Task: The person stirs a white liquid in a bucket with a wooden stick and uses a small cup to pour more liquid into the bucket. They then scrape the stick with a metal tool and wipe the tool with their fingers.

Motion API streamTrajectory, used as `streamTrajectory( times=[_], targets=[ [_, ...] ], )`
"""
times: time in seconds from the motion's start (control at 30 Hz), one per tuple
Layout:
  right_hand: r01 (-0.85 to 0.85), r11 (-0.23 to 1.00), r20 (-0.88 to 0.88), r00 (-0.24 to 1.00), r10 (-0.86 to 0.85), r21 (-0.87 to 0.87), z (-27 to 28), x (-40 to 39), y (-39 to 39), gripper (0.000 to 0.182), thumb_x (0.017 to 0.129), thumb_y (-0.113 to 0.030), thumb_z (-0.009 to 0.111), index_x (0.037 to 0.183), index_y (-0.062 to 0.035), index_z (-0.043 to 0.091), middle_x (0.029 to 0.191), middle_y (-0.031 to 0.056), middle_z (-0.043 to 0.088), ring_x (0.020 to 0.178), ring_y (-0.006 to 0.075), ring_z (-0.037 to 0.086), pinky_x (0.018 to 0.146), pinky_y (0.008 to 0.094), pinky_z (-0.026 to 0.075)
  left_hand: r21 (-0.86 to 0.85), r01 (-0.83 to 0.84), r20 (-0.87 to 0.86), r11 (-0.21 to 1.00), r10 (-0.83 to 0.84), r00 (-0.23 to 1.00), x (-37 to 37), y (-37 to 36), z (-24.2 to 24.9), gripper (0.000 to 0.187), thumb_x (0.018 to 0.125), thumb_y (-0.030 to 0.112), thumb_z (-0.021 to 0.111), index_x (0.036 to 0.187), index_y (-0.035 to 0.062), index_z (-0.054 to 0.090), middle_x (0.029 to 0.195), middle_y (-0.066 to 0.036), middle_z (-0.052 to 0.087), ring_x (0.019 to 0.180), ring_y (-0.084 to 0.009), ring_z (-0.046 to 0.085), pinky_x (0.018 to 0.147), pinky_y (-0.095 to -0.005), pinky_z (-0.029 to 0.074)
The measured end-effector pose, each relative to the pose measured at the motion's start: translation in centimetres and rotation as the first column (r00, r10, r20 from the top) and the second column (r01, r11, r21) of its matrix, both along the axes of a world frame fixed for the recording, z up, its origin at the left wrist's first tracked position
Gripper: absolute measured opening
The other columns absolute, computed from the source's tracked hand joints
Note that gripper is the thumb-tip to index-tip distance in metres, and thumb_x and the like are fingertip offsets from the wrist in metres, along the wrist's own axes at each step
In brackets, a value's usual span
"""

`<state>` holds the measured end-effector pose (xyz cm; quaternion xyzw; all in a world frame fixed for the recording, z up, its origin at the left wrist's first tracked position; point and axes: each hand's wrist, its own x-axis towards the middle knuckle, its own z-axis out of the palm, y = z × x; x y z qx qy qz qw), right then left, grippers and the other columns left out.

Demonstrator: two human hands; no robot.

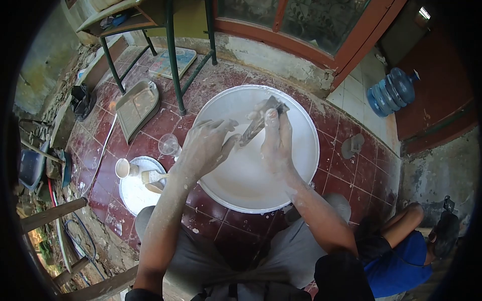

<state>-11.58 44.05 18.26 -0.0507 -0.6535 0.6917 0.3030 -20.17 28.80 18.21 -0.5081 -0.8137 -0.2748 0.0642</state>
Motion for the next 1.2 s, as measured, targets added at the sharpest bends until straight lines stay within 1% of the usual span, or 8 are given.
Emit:
streamTrajectory(
  times=[0.2, 0.3, 0.47, 0.63, 0.8, 0.87, 1.13, 1.2],
  targets=[
    [0.072, 0.987, -0.155, 0.983, -0.095, -0.147, -0.2, -1.0, 1.6, 0.052, 0.102, -0.057, 0.027, 0.09, -0.0099, 0.045, 0.068, -0.0013, 0.044, 0.056, 0.0069, 0.044, 0.053, 0.0241, 0.04, 0.171, -0.154, 0.009, 0.973, 0.154, 0.988, -1.2, -0.9, 0.8, 0.012, 0.087, 0.009, 0.062, 0.098, 0.0071, 0.066, 0.089, -0.012, 0.069, 0.085, -0.0327, 0.066, 0.079, -0.0439, 0.05],
    [-0.144, 0.952, -0.117, 0.986, 0.115, -0.27, 0.9, -0.4, 2.2, 0.055, 0.102, -0.059, 0.025, 0.083, -0.0111, 0.045, 0.063, -0.0024, 0.042, 0.051, 0.0061, 0.04, 0.049, 0.023, 0.036, 0.164, -0.188, 0.028, 0.968, 0.186, 0.982, -1.3, -1.1, 1.1, 0.01, 0.087, 0.008, 0.063, 0.096, 0.0066, 0.066, 0.09, -0.011, 0.07, 0.086, -0.0319, 0.067, 0.078, -0.0426, 0.051],
    [-0.089, 0.985, 0.182, 0.976, 0.116, -0.15, 3.5, 0.2, 2.2, 0.059, 0.101, -0.06, 0.024, 0.077, -0.0111, 0.044, 0.06, -0.0029, 0.04, 0.047, 0.0052, 0.037, 0.043, 0.0214, 0.031, 0.159, -0.191, 0.001, 0.969, 0.193, 0.981, -1.2, -1.4, 1.3, 0.012, 0.085, 0.008, 0.064, 0.097, 0.0072, 0.066, 0.091, -0.009, 0.071, 0.088, -0.03, 0.067, 0.08, -0.0407, 0.051],
    [0.12, 0.993, -0.146, 0.982, -0.117, 0.009, 2.8, 1.1, 2.8, 0.042, 0.094, -0.043, 0.061, 0.075, -0.0084, 0.046, 0.054, -0.0056, 0.038, 0.044, 0.0034, 0.036, 0.041, 0.0217, 0.027, 0.161, -0.183, -0.038, 0.97, 0.191, 0.981, -1.0, -1.7, 1.1, 0.016, 0.083, 0.008, 0.066, 0.099, 0.0083, 0.066, 0.09, -0.007, 0.071, 0.089, -0.028, 0.068, 0.082, -0.0396, 0.051],
    [0.283, 0.94, -0.243, 0.941, -0.234, 0.19, 3.9, 2.2, 3.0, 0.033, 0.099, -0.028, 0.05, 0.073, -0.012, 0.039, 0.05, -0.0037, 0.034, 0.041, 0.0057, 0.033, 0.04, 0.0232, 0.027, 0.172, -0.174, -0.04, 0.97, 0.183, 0.982, -0.7, -1.7, 1.5, 0.018, 0.083, 0.009, 0.067, 0.101, 0.0088, 0.066, 0.089, -0.007, 0.07, 0.087, -0.0281, 0.067, 0.082, -0.0394, 0.051],
    [0.15, 0.989, -0.481, 0.868, -0.125, 0.014, 4.1, 2.3, 3.3, 0.032, 0.093, -0.018, 0.062, 0.07, -0.0095, 0.041, 0.052, -0.0012, 0.042, 0.04, 0.0059, 0.035, 0.039, 0.0253, 0.025, 0.178, -0.179, -0.047, 0.968, 0.19, 0.981, -0.6, -1.6, 1.7, 0.019, 0.083, 0.009, 0.067, 0.101, 0.0089, 0.066, 0.088, -0.007, 0.07, 0.086, -0.0282, 0.066, 0.081, -0.0394, 0.05],
    [0.284, 0.873, -0.228, 0.891, -0.393, -0.396, 3.7, 0.6, 2.4, 0.058, 0.098, -0.065, 0.03, 0.07, -0.0152, 0.036, 0.056, -0.0045, 0.03, 0.055, 0.0095, 0.033, 0.055, 0.0255, 0.03, 0.183, -0.158, -0.082, 0.97, 0.176, 0.981, 0.2, -1.5, 2.5, 0.009, 0.087, 0.014, 0.066, 0.092, 0.0065, 0.068, 0.082, -0.008, 0.065, 0.078, -0.0289, 0.064, 0.076, -0.0396, 0.049],
    [0.022, 0.951, -0.115, 0.991, -0.061, -0.309, 3.1, 1.5, 2.5, 0.064, 0.095, -0.072, 0.027, 0.067, -0.015, 0.035, 0.055, -0.0047, 0.03, 0.054, 0.0098, 0.03, 0.054, 0.0272, 0.028, 0.194, -0.162, -0.054, 0.968, 0.175, 0.983, 0.4, -1.4, 2.8, 0.009, 0.087, 0.014, 0.065, 0.091, 0.0061, 0.068, 0.082, -0.008, 0.065, 0.078, -0.0294, 0.064, 0.075, -0.0398, 0.049]
  ],
)
